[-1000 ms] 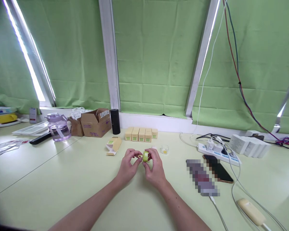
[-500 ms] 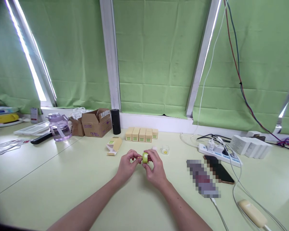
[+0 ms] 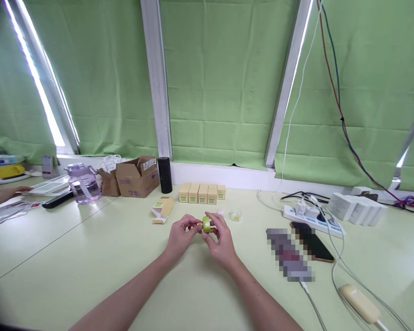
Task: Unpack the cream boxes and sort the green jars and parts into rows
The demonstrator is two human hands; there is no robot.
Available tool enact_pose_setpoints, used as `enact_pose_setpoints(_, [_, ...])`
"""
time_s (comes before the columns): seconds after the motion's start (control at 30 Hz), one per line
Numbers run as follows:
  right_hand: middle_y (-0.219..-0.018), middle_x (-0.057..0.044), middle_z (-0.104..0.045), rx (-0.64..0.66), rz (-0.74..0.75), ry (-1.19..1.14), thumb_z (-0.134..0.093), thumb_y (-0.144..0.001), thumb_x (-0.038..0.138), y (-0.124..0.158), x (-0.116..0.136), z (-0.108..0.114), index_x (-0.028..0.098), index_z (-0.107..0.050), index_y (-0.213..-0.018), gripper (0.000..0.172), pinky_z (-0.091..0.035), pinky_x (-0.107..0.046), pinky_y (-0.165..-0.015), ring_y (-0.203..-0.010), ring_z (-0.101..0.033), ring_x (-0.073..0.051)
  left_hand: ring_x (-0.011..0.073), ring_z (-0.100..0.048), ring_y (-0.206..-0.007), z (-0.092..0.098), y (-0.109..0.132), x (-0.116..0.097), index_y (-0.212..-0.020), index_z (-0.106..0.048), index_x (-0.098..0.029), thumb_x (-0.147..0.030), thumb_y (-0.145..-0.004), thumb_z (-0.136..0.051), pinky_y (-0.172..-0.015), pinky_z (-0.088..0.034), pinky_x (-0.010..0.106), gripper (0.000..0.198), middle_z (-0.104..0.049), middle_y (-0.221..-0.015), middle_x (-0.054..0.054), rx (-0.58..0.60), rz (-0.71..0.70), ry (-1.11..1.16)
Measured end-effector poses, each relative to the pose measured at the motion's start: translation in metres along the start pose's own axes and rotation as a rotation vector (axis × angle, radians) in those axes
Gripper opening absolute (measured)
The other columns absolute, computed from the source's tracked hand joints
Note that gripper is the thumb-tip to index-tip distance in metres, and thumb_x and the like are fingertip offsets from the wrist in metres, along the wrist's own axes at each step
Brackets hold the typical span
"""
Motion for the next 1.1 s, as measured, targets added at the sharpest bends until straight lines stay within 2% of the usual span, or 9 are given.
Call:
enact_pose_setpoints(0.13, [-0.128, -0.010, -0.054, -0.055, -0.002, 0.034, -0.057, -0.099, 0.036, -0.002, 0.000, 0.003, 0.031, -0.061, -0.139, 0.040, -0.063, -0.037, -0.087, -0.106, -0.063, -0.021, 0.0192, -0.063, -0.082, 0.002, 0.001, -0.005, -0.096, -0.078, -0.024, -0.032, -0.077, -0.079, -0.079, -0.051, 0.036, 0.021, -0.068, -0.090, 0.004, -0.027, -0.016, -0.050])
enact_pose_setpoints(0.27, [-0.130, -0.010, -0.054, -0.100, 0.042, 0.197, -0.060, -0.095, 0.029, -0.002, 0.001, 0.009, 0.032, -0.056, -0.143, 0.048, -0.059, -0.045, -0.096, -0.112, -0.063, -0.024, 0.0256, -0.060, -0.107, 0.002, 0.004, -0.009, -0.120, -0.070, -0.027, -0.024, -0.077, -0.079, -0.090, -0.050, 0.041, 0.045, -0.071, -0.105, 0.007, -0.004, -0.069, -0.089])
enact_pose_setpoints(0.33, [-0.131, -0.011, -0.055, -0.122, 0.079, 0.275, -0.061, -0.092, 0.023, -0.001, 0.001, 0.012, 0.031, -0.053, -0.144, 0.053, -0.059, -0.048, -0.096, -0.111, -0.064, -0.025, 0.0274, -0.054, -0.119, 0.001, 0.005, -0.009, -0.123, -0.067, -0.029, -0.019, -0.079, -0.076, -0.098, -0.048, 0.045, 0.047, -0.070, -0.113, 0.008, 0.010, -0.096, -0.101])
enact_pose_setpoints(0.43, [-0.132, -0.012, -0.055, -0.129, 0.145, 0.369, -0.058, -0.090, 0.016, 0.001, 0.003, 0.012, 0.029, -0.050, -0.143, 0.056, -0.059, -0.050, -0.095, -0.113, -0.064, -0.027, 0.0274, -0.048, -0.126, -0.001, 0.007, -0.008, -0.123, -0.067, -0.030, -0.013, -0.078, -0.074, -0.109, -0.043, 0.050, 0.049, -0.066, -0.122, 0.007, 0.030, -0.121, -0.104])
enact_pose_setpoints(0.6, [-0.135, -0.014, -0.053, -0.048, 0.248, 0.480, -0.049, -0.089, 0.006, 0.004, 0.010, 0.006, 0.029, -0.048, -0.143, 0.059, -0.055, -0.053, -0.104, -0.131, -0.055, -0.029, 0.0270, -0.047, -0.128, -0.005, 0.008, -0.007, -0.124, -0.067, -0.031, -0.010, -0.079, -0.074, -0.109, -0.046, 0.049, 0.050, -0.062, -0.125, 0.008, 0.053, -0.129, -0.117])
enact_pose_setpoints(0.73, [-0.134, -0.014, -0.054, -0.003, 0.291, 0.502, -0.047, -0.089, 0.004, 0.004, 0.014, 0.004, 0.029, -0.048, -0.143, 0.059, -0.056, -0.053, -0.103, -0.132, -0.054, -0.029, 0.0271, -0.047, -0.126, -0.006, 0.008, -0.010, -0.123, -0.067, -0.030, -0.009, -0.080, -0.072, -0.107, -0.048, 0.049, 0.048, -0.067, -0.120, 0.007, 0.070, -0.171, -0.151])
enact_pose_setpoints(0.93, [-0.133, -0.013, -0.056, -0.055, 0.363, 0.582, -0.051, -0.091, 0.009, 0.004, 0.023, 0.008, 0.029, -0.055, -0.138, 0.051, -0.057, -0.053, -0.097, -0.124, -0.056, -0.031, 0.0296, -0.046, -0.122, -0.004, 0.008, -0.012, -0.118, -0.067, -0.027, -0.013, -0.080, -0.074, -0.104, -0.047, 0.052, 0.042, -0.070, -0.115, 0.006, 0.042, -0.230, -0.203])
enact_pose_setpoints(1.1, [-0.105, -0.009, -0.060, -0.161, 0.428, 0.722, -0.055, -0.091, 0.011, 0.005, 0.030, 0.012, 0.032, -0.071, -0.115, 0.036, -0.055, -0.046, -0.078, -0.101, -0.056, -0.029, 0.0295, -0.049, -0.112, -0.005, 0.011, -0.021, -0.116, -0.067, -0.028, -0.014, -0.081, -0.074, -0.098, -0.049, 0.050, 0.038, -0.071, -0.112, 0.006, 0.045, -0.332, -0.281])
Point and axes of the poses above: each hand's wrist, its own y-axis away from the middle knuckle, its own z-axis out of the back of the hand, x = y × z, the point moved 6 cm from there along -y, towards the middle knuckle
